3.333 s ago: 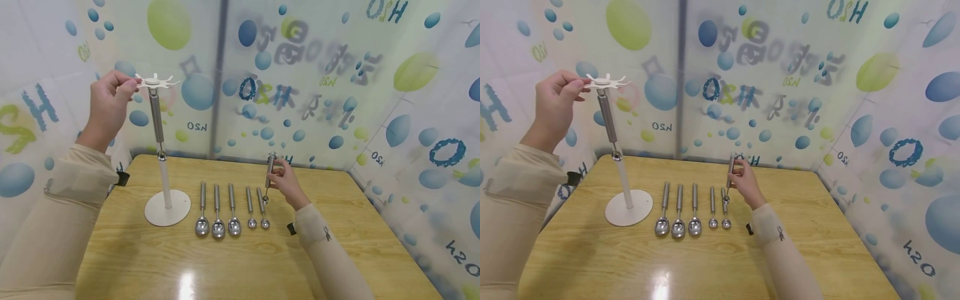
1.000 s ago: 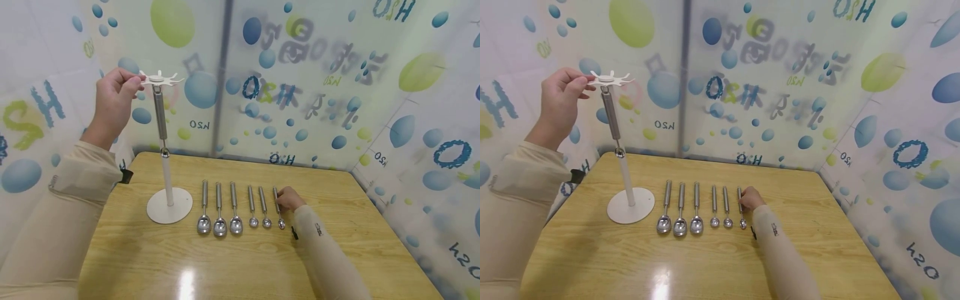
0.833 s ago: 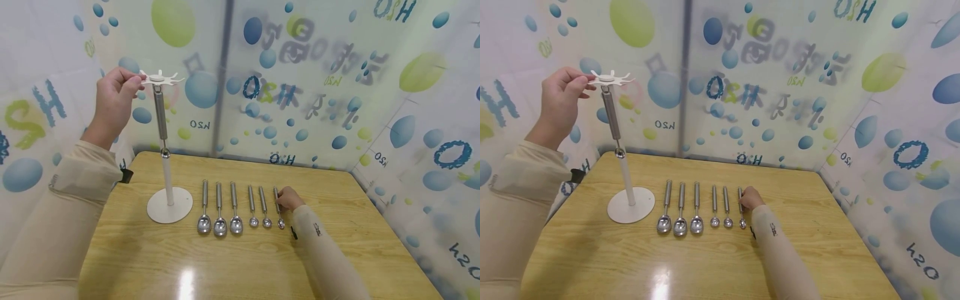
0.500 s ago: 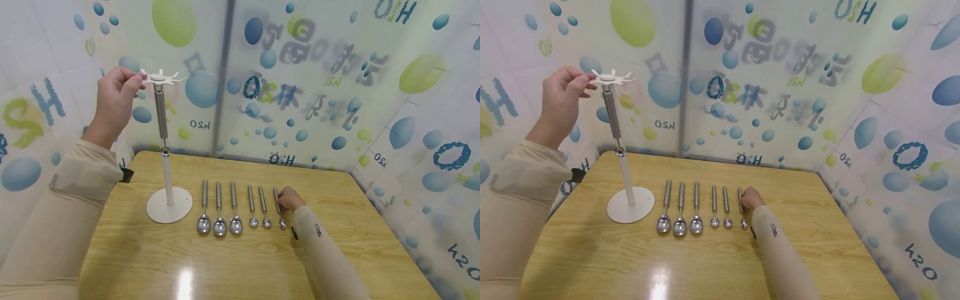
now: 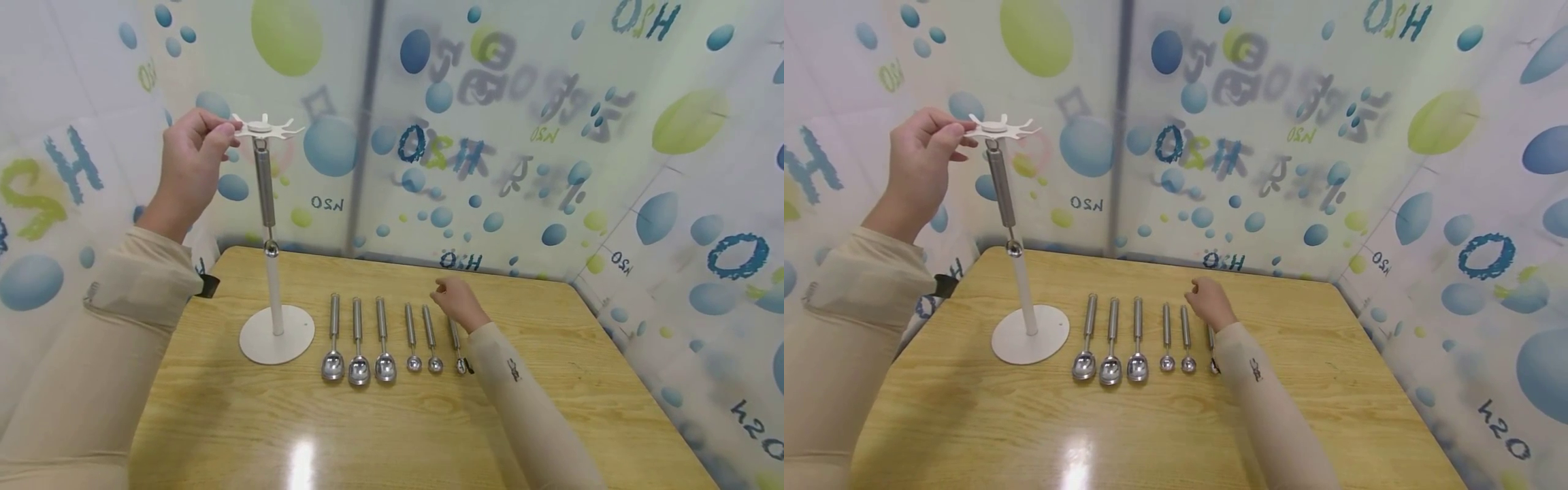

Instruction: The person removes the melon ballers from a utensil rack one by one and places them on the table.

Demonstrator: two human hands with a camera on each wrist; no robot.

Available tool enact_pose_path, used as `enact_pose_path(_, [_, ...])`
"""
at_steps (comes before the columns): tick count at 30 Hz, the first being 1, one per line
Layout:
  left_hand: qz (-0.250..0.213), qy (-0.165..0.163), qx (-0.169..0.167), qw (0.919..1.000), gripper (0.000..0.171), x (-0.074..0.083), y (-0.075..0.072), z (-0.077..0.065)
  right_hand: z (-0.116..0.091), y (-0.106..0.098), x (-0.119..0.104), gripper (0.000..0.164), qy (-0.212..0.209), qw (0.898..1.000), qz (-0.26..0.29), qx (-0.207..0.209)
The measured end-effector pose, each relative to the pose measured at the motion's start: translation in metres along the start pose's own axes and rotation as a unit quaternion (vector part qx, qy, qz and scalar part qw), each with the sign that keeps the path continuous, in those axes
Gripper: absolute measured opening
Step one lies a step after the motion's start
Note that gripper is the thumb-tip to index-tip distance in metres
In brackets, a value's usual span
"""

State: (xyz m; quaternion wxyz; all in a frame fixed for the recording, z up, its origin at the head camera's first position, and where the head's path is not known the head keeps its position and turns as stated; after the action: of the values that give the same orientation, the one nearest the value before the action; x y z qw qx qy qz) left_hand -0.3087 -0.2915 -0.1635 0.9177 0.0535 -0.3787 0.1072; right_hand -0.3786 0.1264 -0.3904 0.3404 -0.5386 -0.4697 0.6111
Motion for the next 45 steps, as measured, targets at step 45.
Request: enact_pose_path(45, [0.005,-0.012,0.003,0.9999,0.015,0.0,0.0,-0.002,-0.023,-0.063,-0.303,0.052,-0.277,0.9,0.309,0.136])
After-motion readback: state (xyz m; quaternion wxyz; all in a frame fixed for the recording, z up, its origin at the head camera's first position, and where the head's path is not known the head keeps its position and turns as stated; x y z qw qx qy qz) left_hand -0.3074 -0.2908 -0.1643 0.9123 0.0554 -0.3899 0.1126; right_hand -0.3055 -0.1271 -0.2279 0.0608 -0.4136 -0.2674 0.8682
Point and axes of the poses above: each hand's wrist, its own z-axis towards the middle knuckle, its own y-axis out of the palm, x = y × z, the point moved 7 cm from there along z, towards the middle knuckle, and after that the axes turned 12 degrees about -z, right-handed, at the moved point
